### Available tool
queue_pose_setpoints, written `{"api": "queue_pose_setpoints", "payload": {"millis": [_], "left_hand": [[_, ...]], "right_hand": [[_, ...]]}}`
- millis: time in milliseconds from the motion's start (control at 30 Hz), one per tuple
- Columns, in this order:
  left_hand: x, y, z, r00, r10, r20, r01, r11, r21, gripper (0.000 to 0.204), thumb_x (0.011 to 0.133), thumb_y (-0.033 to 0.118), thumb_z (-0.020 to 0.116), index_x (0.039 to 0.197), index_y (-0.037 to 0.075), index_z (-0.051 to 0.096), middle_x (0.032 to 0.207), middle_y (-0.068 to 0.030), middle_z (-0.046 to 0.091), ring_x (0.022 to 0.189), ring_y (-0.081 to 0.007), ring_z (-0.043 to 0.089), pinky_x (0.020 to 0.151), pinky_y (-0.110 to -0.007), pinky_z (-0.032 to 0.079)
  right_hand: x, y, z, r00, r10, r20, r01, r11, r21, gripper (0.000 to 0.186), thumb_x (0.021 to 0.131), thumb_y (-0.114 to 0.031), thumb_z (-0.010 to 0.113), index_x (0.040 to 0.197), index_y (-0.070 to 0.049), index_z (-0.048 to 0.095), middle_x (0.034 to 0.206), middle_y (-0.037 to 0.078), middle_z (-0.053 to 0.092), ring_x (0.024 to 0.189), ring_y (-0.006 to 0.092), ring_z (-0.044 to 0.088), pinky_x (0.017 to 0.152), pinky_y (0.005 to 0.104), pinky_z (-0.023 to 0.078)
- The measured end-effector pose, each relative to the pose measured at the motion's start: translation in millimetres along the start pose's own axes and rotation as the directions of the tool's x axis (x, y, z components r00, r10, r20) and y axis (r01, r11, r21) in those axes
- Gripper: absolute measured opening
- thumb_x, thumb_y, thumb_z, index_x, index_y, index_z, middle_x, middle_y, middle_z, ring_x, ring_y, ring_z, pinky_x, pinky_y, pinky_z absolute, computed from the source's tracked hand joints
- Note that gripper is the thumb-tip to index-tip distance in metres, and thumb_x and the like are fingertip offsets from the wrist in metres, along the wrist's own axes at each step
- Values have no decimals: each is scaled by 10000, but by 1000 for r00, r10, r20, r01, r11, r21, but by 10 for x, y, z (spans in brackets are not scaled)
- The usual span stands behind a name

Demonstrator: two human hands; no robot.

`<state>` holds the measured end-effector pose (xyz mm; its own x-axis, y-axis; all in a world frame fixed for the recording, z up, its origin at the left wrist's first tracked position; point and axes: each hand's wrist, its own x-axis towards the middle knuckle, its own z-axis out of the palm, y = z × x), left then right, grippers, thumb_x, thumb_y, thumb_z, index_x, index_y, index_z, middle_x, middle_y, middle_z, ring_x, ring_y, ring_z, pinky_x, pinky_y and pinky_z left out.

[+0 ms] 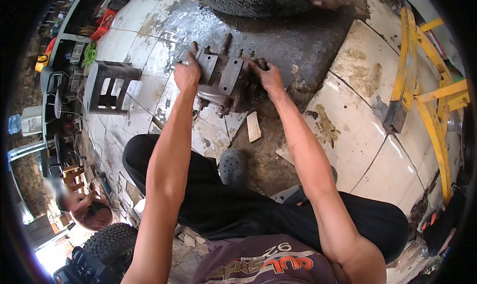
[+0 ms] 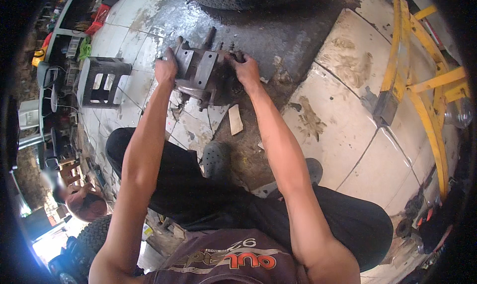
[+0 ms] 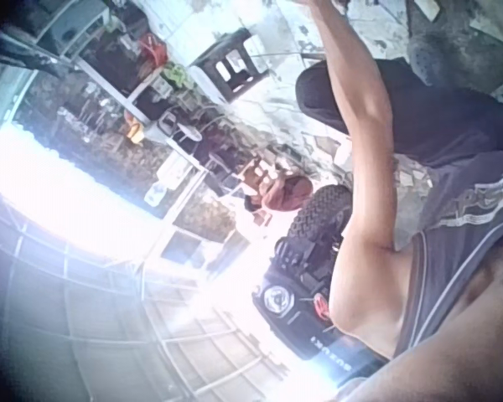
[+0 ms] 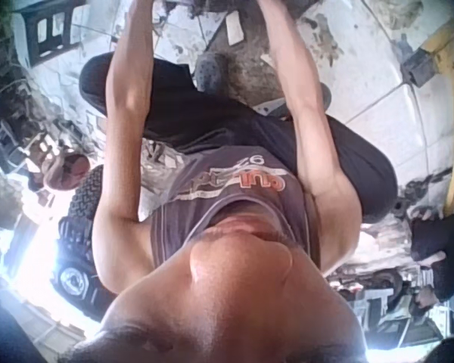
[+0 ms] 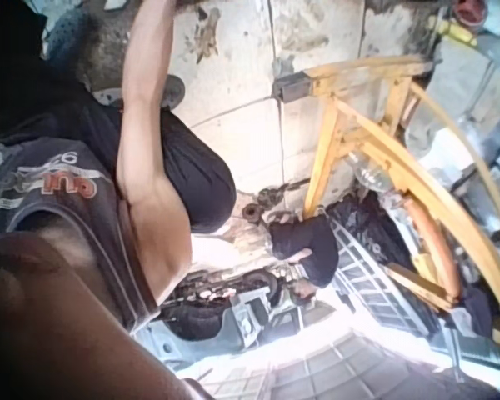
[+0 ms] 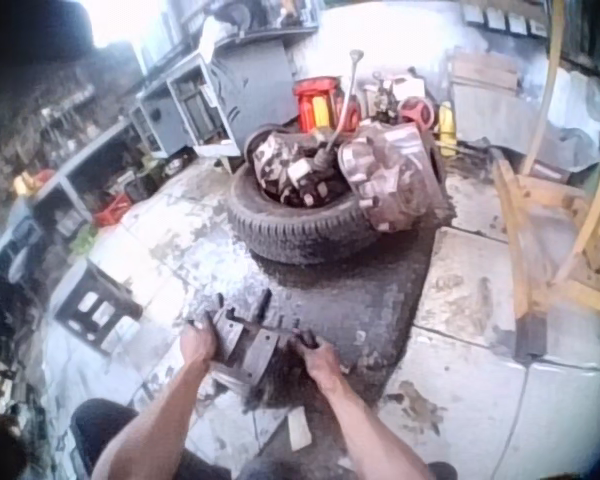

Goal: The person sits on the floor of a workshop and uses a small metal scraper to clean grease and debris from a disassembled mechanical housing. They repeatedly scrape the surface and edges of the part, turning it over to access different areas, while a tire and other tools are visible nearby.

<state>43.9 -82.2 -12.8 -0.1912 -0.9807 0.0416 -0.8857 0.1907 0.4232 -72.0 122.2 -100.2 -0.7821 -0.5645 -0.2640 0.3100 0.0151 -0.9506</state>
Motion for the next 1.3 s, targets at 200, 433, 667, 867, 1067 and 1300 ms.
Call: {"api": "queue_pose_setpoints", "payload": {"millis": [200,433,667,867,1067,1300], "left_hand": [[-292,130,-3,977,-208,52,209,978,-6,967,867,722,459,1448,-39,328,1418,-310,401,1331,-441,404,1072,-557,342],[-161,44,-408,877,266,400,-396,871,289,934,899,655,495,1507,-15,261,1535,-286,290,1419,-431,308,1139,-558,279],[-796,428,-543,617,681,393,-761,644,79,721,938,558,529,1434,42,438,1501,-234,388,1414,-403,331,1163,-498,254],[-697,397,-18,695,708,122,-718,679,152,467,993,424,477,1323,103,557,1434,-141,497,1392,-339,378,1158,-545,214],[-680,502,2,764,638,97,-645,749,152,393,1001,354,457,1178,54,641,1288,-122,610,1348,-306,429,1124,-610,211],[-709,578,65,761,641,97,-648,751,127,333,991,302,485,1053,49,693,1186,-115,646,1291,-301,478,1098,-626,226]], "right_hand": [[298,-75,-82,999,33,42,-21,962,-274,610,833,-477,746,1162,29,653,1089,171,693,1006,270,641,858,362,486],[193,-41,-394,996,69,-51,-84,904,-419,530,907,-369,607,1219,60,606,1154,297,650,1109,423,620,921,432,488],[-293,-277,-237,964,-149,-219,70,940,-333,349,922,-161,611,1248,-35,630,1144,188,696,1074,296,664,920,349,497],[-493,-379,63,938,-344,-39,304,874,-378,416,902,-127,582,1305,-24,584,1113,247,669,1089,357,638,948,378,483],[-749,-590,123,988,-68,137,105,953,-283,666,806,-169,584,1436,-8,439,1162,340,610,1106,435,603,973,438,463],[-454,-848,112,960,166,224,-53,898,-437,690,827,-126,504,1489,-16,347,1267,308,580,1199,398,575,1027,401,438]]}}
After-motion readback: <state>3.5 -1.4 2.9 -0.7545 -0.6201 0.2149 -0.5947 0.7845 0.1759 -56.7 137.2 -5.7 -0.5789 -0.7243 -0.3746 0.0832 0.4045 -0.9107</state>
